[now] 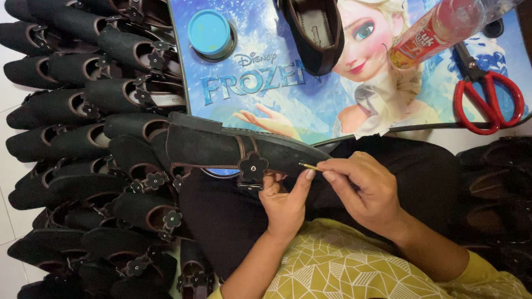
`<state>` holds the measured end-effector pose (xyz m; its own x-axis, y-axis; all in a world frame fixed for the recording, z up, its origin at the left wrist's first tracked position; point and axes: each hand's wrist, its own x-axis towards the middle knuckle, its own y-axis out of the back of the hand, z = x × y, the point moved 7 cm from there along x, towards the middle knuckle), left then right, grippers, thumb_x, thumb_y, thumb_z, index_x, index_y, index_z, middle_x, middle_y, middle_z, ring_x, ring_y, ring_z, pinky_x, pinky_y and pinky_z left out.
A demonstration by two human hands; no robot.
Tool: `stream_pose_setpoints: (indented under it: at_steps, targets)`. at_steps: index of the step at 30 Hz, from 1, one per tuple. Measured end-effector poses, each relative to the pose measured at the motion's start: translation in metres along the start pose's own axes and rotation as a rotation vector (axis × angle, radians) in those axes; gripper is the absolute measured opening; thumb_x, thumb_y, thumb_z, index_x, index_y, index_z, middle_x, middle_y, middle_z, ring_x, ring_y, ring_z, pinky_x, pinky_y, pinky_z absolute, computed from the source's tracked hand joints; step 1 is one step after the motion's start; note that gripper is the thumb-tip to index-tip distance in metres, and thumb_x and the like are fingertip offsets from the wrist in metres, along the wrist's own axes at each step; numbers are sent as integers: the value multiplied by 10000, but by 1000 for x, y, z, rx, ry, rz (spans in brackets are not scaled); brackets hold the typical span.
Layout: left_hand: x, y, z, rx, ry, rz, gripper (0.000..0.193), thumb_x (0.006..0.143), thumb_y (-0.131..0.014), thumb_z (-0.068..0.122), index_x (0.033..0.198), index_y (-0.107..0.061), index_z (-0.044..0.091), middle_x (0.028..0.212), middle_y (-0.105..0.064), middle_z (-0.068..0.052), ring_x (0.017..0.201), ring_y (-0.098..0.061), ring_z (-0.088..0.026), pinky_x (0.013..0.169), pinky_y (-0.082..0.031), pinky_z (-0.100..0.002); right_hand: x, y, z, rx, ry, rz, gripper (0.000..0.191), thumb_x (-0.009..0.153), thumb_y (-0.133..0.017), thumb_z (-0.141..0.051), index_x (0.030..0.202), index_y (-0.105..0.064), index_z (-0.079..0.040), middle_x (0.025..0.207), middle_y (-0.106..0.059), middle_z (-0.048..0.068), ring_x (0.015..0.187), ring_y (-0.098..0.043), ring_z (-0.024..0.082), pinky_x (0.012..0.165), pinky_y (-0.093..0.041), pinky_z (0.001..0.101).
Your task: The person sits on the floor surrounded by stacks of black shoes and applies glue along the edge of a shoe upper using a small stick dipped from a glue bottle. They hold the shoe steady with one hand, run the stick along the sole edge, then set the shoe back on the pile and pick up the next one.
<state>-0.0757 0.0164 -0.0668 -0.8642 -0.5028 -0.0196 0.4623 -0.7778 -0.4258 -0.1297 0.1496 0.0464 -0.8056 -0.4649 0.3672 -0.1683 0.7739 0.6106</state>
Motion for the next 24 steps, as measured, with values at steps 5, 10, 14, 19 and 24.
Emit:
stream_pose_setpoints:
  at_steps: [5,10,14,19,24]
  targets:
    - [0,-1,2,-35,0,4,338,897,-775,-50,1192,-621,7,1139,-684,-63,1034,-634,-133,941,-519,-288,0,0,3,52,-43,74,225,862,-784,37,1066,-718,-30,793,-637,50,635,-569,147,567,-442,276]
    - [1,0,2,-27,12,1,336,897,-776,-43,1192,-624,7,1136,-689,-64,1029,-635,-129,931,-521,-289,3,0,-6,10,85,56,240,827,-803,42,1030,-714,-49,848,-691,53,695,-588,169,613,-444,288]
    - [-2,2,0,-41,6,-5,310,906,-776,-49,1175,-632,6,1142,-690,-69,1041,-636,-133,944,-517,-292,4,-1,-6,5,80,26,222,816,-814,20,1005,-724,-52,774,-655,42,657,-551,176,601,-408,312]
    - [-2,5,-4,-27,-18,4,319,892,-782,-50,1162,-631,28,1133,-675,-47,1037,-615,-120,943,-500,-280,4,-2,-4,-7,67,-3,190,849,-786,-14,1026,-723,-45,782,-649,50,664,-539,188,612,-409,319]
    - [-5,7,-8,0,-23,12,314,901,-801,-56,1150,-630,28,1104,-639,-32,1026,-583,-111,937,-479,-275,2,-2,-2,-13,74,-28,167,865,-773,-25,1024,-727,-53,778,-654,52,649,-532,188,605,-404,321]
